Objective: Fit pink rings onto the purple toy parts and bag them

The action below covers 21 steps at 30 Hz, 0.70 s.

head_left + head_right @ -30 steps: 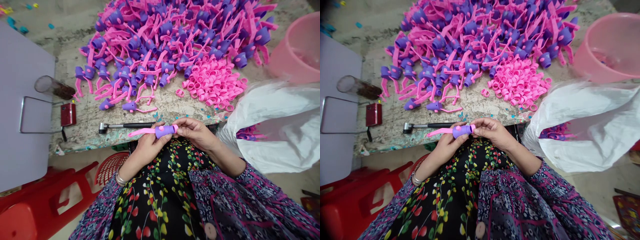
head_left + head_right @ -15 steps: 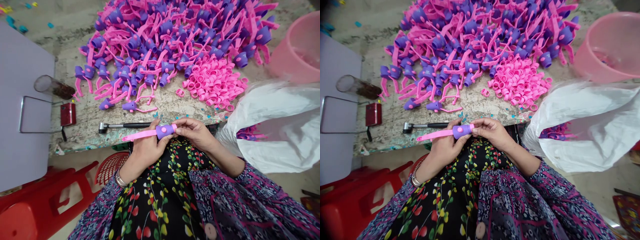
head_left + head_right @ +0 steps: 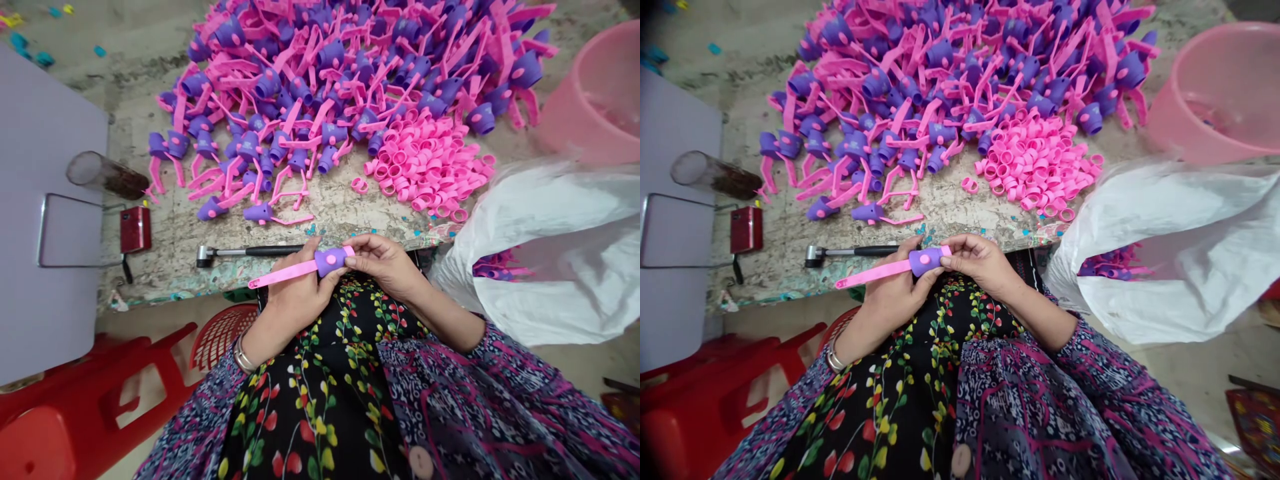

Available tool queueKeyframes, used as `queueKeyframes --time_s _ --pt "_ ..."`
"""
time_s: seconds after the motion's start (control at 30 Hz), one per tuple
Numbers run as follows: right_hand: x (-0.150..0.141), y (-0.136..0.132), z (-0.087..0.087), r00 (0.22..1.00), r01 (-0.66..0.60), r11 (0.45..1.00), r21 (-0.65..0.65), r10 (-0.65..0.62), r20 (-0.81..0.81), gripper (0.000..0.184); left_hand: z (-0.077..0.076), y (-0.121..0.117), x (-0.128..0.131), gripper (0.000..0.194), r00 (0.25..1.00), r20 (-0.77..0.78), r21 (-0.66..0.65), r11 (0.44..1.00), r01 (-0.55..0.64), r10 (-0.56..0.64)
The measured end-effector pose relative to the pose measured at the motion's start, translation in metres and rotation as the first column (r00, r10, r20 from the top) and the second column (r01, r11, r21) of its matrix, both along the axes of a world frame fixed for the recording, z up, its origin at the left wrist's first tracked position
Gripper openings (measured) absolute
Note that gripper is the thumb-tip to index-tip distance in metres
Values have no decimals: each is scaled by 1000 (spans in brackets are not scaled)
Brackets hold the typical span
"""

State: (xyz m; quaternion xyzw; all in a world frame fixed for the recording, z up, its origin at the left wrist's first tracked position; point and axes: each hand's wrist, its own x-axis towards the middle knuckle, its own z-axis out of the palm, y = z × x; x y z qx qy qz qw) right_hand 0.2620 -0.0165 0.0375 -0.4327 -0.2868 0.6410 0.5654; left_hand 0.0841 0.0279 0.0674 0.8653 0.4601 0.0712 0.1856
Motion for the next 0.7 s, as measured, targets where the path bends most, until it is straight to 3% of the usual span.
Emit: queueKeyframes --time_s 0.23,0.43,0.7 --pt "-1 -3 4 993 56 998 10 -56 107 29 -4 1 -1 68 999 -6 99 994 43 -43" --pt "-1 -4 2 992 94 995 -19 -92 88 30 -6 2 0 70 998 17 185 981 56 -60" --pt "1 -1 -1 986 155 987 -42 -152 75 26 -6 0 2 64 995 -3 128 987 100 -100"
